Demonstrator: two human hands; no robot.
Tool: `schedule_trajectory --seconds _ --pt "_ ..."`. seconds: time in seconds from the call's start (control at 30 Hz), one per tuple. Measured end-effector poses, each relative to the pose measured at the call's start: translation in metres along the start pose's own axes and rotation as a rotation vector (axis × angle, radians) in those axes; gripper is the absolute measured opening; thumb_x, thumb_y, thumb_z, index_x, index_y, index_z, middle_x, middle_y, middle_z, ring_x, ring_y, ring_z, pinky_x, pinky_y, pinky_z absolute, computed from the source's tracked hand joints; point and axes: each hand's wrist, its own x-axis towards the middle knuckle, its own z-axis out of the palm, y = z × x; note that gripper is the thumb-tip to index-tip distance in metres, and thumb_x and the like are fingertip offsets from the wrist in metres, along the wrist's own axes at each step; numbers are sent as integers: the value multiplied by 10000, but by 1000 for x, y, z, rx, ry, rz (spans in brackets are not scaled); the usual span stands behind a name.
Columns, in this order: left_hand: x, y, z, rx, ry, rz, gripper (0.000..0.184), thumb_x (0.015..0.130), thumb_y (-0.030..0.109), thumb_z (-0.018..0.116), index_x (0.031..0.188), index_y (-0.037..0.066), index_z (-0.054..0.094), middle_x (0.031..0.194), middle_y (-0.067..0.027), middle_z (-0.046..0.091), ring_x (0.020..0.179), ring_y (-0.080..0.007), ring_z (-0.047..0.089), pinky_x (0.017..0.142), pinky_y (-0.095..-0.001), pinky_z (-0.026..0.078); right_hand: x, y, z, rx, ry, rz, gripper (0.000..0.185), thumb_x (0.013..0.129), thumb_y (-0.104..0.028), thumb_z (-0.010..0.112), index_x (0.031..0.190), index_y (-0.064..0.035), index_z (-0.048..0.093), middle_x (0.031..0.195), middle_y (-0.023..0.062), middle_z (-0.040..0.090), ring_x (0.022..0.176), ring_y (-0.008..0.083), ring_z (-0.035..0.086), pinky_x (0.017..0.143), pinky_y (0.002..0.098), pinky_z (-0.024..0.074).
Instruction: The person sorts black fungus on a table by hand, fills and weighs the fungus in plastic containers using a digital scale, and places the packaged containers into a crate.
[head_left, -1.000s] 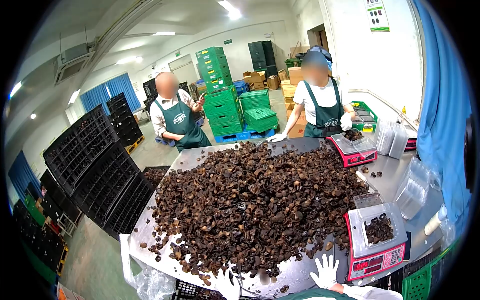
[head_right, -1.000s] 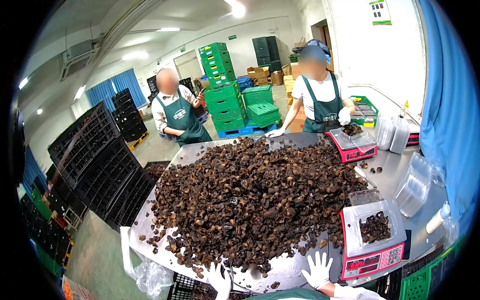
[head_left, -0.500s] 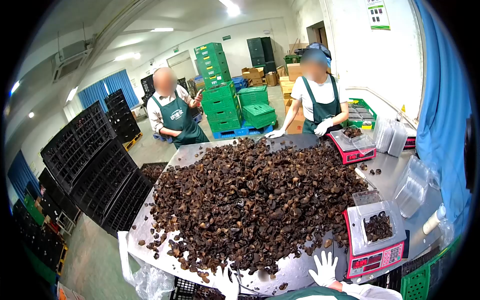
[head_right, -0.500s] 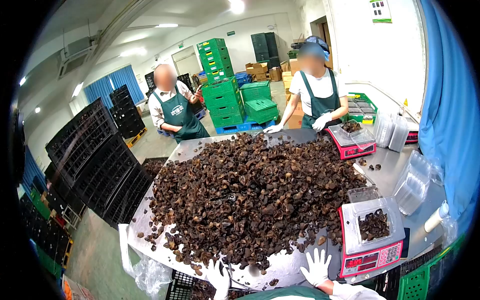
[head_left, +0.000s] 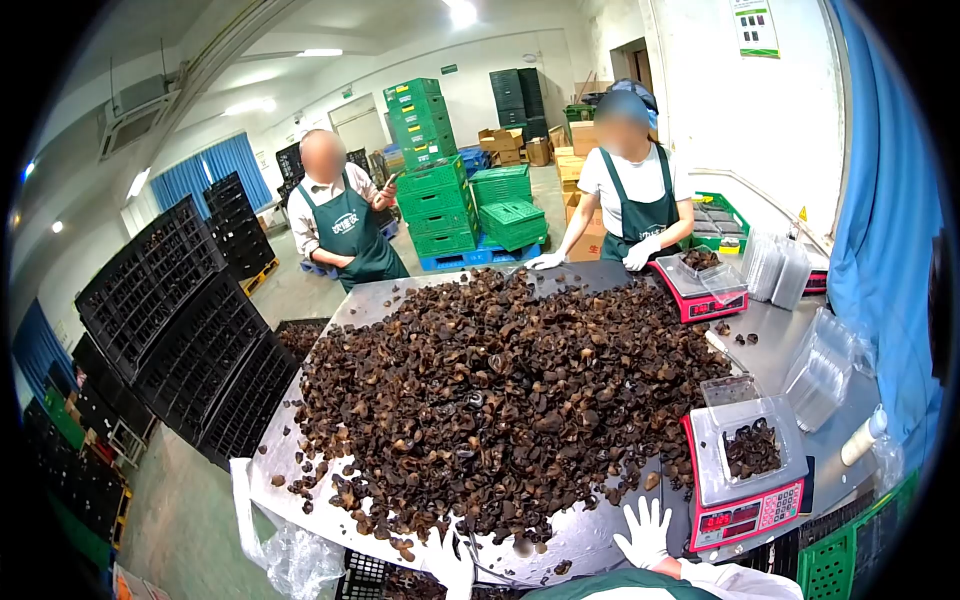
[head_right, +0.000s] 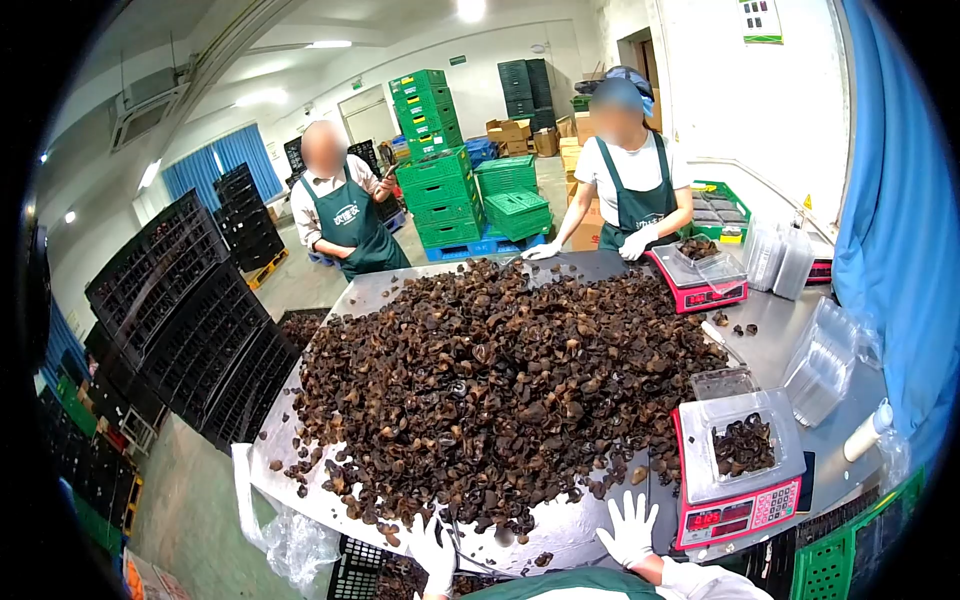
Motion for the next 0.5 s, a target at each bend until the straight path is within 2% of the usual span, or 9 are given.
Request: schedule_trajectory --seconds 0.1,0.17,0.5 --pt "0 0 1 -54 -14 -31 413 793 251 628 1164 72 605 1352 -195 455 1222 -399 411 1017 -501 316 0 0 -1 1 4 -1 719 820 -550 517 1395 -132 405 1464 223 276 1355 469 170 1044 674 56" --pt "-1 -1 2 22 22 21 395 799 249 624 1153 75 611 1345 -199 458 1208 -397 424 999 -490 337 0 0 -1 10 4 1 720 820 -551 517 1394 -131 406 1464 223 277 1355 469 170 1043 674 57" --pt "1 4 -3 -31 28 20 383 792 239 631 1133 66 622 1331 -216 468 1185 -396 448 999 -479 339 0 1 0 14 0 4 727 815 -556 519 1399 -140 399 1469 218 271 1358 466 167 1047 671 48"
